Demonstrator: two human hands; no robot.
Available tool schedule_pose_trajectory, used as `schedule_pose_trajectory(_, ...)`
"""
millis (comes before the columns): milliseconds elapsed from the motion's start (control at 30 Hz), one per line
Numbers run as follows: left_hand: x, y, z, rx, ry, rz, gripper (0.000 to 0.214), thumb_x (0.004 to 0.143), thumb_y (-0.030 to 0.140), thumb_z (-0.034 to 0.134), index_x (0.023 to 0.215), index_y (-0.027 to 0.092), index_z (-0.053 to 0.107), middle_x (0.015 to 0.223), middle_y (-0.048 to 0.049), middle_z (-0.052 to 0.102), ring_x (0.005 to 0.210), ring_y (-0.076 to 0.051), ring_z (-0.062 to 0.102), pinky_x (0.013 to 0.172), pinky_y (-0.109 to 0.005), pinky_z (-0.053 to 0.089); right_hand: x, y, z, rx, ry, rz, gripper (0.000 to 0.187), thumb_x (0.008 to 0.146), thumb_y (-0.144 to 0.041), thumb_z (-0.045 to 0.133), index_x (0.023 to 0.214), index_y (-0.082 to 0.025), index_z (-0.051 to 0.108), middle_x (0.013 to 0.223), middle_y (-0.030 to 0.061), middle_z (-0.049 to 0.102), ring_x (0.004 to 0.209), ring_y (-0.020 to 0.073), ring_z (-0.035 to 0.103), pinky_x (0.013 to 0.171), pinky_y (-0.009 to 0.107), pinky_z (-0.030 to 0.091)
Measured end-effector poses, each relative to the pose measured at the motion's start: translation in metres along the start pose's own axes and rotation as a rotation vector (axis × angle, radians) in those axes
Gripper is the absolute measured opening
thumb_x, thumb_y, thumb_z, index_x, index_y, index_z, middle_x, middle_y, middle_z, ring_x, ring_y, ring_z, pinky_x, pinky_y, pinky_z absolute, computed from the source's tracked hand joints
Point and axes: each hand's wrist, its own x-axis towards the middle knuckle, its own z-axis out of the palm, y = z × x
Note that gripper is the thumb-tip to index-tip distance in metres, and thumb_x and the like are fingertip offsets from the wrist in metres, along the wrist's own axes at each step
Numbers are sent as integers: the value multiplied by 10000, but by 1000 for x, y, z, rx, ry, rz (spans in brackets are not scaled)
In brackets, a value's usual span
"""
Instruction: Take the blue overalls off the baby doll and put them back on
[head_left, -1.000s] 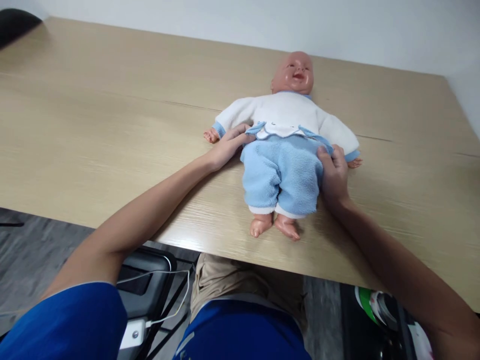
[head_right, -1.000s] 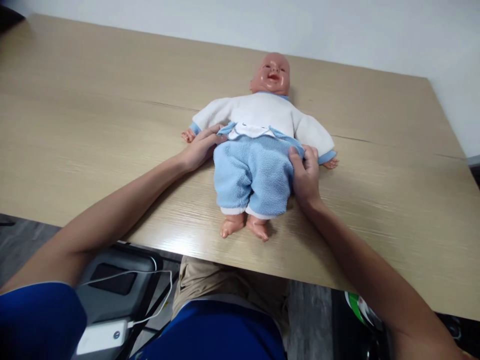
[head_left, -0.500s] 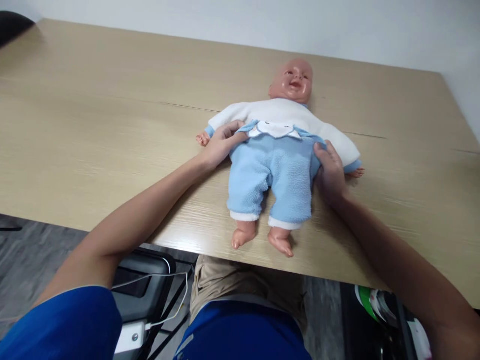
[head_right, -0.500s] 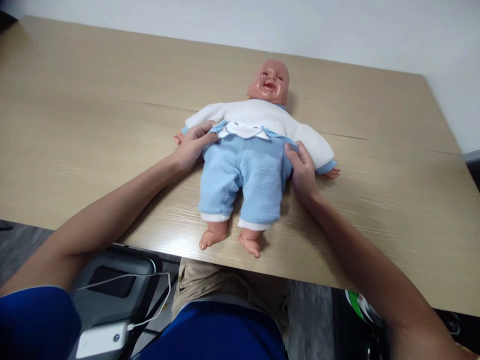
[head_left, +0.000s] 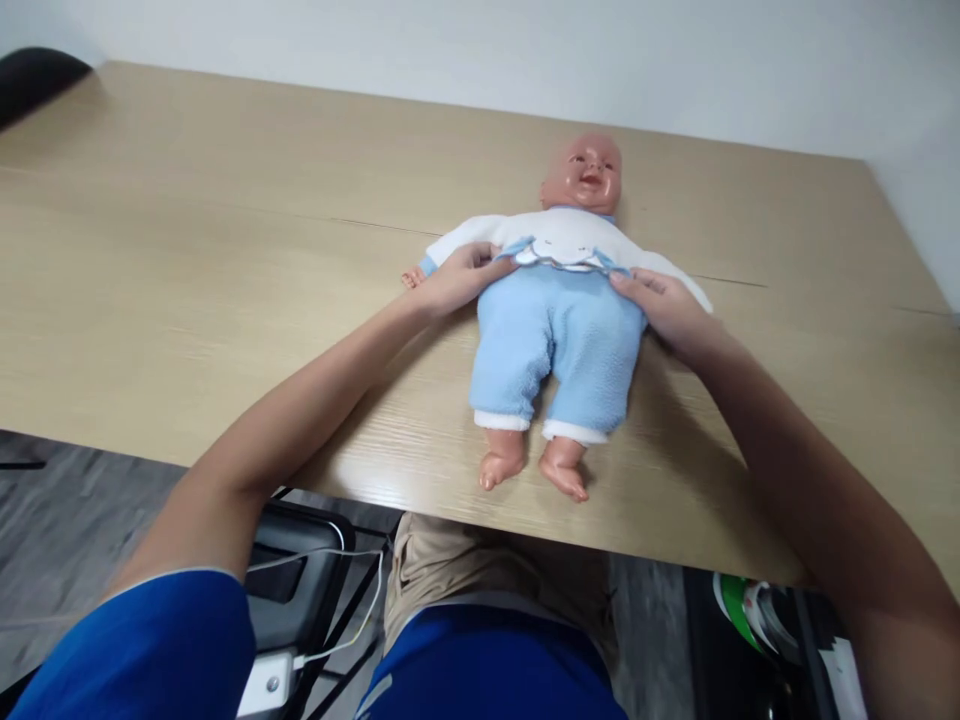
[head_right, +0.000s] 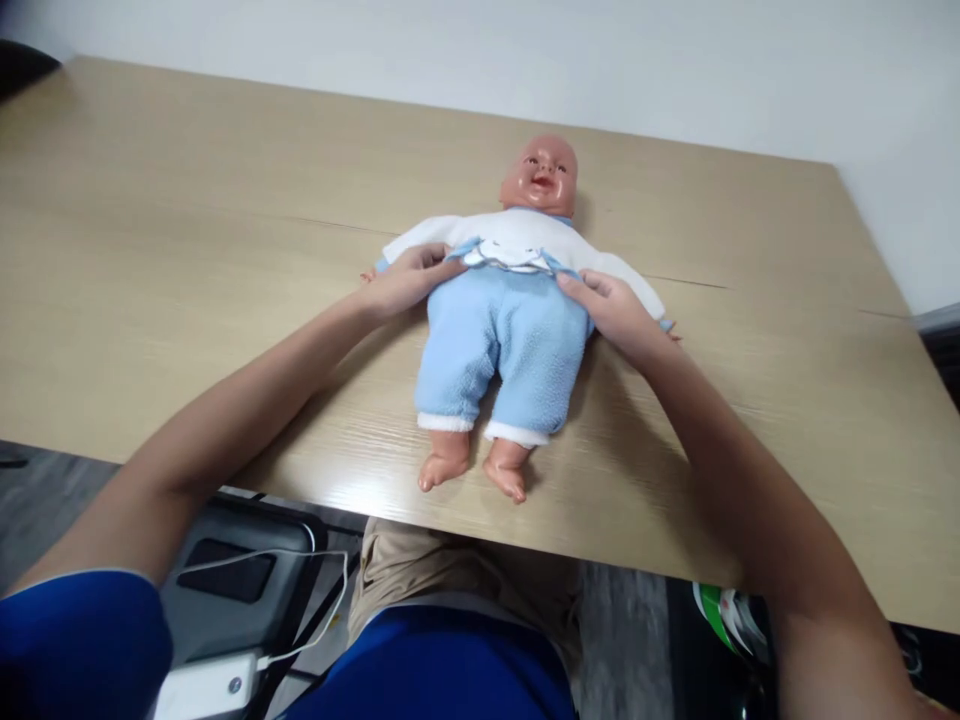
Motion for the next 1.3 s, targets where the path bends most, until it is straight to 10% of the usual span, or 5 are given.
schedule_pose_trajectory(467,-24,-18,23,-464,-39,-43,610,1050,800,895,1174,242,680,1144,-88,821,1265,-326,752,1137,-446,592,-32,25,38,456,200,11,591,950,-818,938,1289,-363,772,1266,58,878,1304,337,821,1116,511,731)
schedule_pose_trajectory(700,-26,-13,-27,-77,-169,81,531,991,715,977,1065,222,790,1111,-89,780,1100,-290,728,1069,-419,606,-30,34,-14,143,-140,-57,339,976,-649,881,1063,-331,799,1181,74,872,1402,407,770,1293,595,645)
schedule_pose_trajectory(867,-27,-15,-45,5,-345,112,555,868,549,1096,1276,267,848,1358,-123,844,1336,-358,773,1201,-479,627,-34,35,-36,-133,-277,-220,570,782,-632,1117,1198,-322,879,1486,109,872,1627,507,650,1515,716,387)
schedule_pose_trajectory(1067,-33,-17,-24,-151,-280,61,493,961,675,981,1228,283,846,1312,-96,856,1374,-385,781,1275,-577,589,-48,30,-14,85,-151,-27,464,837,-625,1037,1127,-326,834,1388,72,894,1476,445,745,1403,656,547)
schedule_pose_trajectory(1300,-34,-27,21,-497,140,-8,521,1058,717,869,1011,271,603,997,-46,686,1247,-337,707,1125,-542,610,-63,30,19,255,38,139,485,908,-776,859,899,-360,610,892,52,740,1160,415,778,949,590,720)
